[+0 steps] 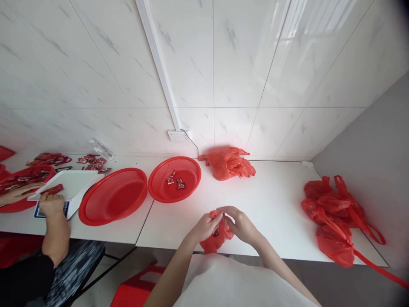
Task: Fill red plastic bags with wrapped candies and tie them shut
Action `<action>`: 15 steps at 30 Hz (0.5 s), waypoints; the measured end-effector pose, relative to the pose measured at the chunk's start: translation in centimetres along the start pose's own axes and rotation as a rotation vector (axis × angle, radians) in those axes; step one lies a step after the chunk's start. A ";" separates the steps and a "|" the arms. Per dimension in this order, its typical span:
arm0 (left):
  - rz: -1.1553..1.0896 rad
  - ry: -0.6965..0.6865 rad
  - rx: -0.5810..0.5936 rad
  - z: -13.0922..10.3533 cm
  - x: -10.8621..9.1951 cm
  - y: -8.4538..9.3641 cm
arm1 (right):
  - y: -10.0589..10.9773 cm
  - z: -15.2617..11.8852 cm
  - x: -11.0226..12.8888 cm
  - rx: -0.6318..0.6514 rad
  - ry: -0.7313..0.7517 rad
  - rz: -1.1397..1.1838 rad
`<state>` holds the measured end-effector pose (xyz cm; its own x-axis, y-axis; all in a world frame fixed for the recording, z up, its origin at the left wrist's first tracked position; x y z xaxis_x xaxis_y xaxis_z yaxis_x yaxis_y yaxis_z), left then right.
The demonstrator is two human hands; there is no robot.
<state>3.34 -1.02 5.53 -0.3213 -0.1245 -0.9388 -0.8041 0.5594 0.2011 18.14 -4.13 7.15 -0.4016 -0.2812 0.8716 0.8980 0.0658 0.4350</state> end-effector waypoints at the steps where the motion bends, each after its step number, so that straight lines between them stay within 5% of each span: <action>1: -0.014 0.011 0.010 -0.1 0.1 -0.1 | -0.1 -0.3 -0.4 0.035 -0.031 -0.004; 11: -0.109 0.008 -0.007 -2.1 1.6 -0.7 | -1.1 -3.4 -2.3 -0.003 -0.106 -0.189; 15: -0.220 0.063 -0.016 -3.1 2.5 -0.4 | -1.7 -4.6 -2.6 -0.014 -0.149 -0.069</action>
<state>1.29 -4.03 3.94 -0.1672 -0.2930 -0.9414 -0.8660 0.5000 -0.0018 18.47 -7.93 3.04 -0.4840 -0.1392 0.8639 0.8692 0.0372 0.4930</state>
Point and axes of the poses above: each hand's wrist, its own z-axis towards the middle knuckle, its own y-axis out of the back of the hand, x = y × z, the point moved 4 cm from there along z, towards the middle knuckle, and after that the axes turned 6 degrees about -x, right-handed, at the moved point
